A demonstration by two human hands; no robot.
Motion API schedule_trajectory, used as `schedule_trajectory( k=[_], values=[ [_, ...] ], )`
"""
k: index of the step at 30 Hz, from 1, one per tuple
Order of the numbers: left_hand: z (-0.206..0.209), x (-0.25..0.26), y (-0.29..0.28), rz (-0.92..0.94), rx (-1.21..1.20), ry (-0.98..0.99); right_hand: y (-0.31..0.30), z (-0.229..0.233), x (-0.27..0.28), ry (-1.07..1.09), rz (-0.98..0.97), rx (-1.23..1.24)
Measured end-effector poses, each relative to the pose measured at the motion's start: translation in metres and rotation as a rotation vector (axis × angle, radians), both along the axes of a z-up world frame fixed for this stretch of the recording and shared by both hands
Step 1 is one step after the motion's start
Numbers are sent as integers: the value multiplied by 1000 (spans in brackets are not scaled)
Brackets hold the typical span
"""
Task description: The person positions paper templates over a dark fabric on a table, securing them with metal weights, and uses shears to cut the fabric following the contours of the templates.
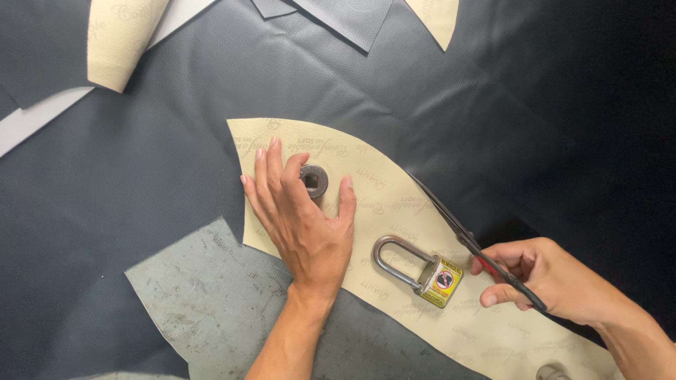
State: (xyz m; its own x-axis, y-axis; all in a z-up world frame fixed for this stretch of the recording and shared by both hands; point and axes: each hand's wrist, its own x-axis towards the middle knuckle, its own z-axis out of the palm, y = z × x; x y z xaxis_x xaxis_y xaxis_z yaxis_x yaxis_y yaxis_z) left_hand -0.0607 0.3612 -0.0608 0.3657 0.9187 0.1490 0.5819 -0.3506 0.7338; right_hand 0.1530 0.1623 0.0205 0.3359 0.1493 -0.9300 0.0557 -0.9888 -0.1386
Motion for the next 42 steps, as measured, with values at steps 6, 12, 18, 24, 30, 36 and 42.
schedule_trajectory(
  k=[6,12,18,24,30,36,42],
  values=[
    [-1,0,0,4,-6,-12,16,-3,12,13,78,88],
    [1,1,1,22,-7,-7,40,0,17,44,102,61],
    [1,1,0,19,-11,-27,53,-2,27,92,165,62],
    [2,2,2,23,-10,-5,70,-4,35,104,260,97],
    [1,1,1,25,-33,-20,88,-7,44,124,343,107],
    [1,1,2,24,-46,-25,109,-9,45,86,405,61],
    [2,0,1,15,-50,-37,115,-24,60,156,496,208]
  ],
)
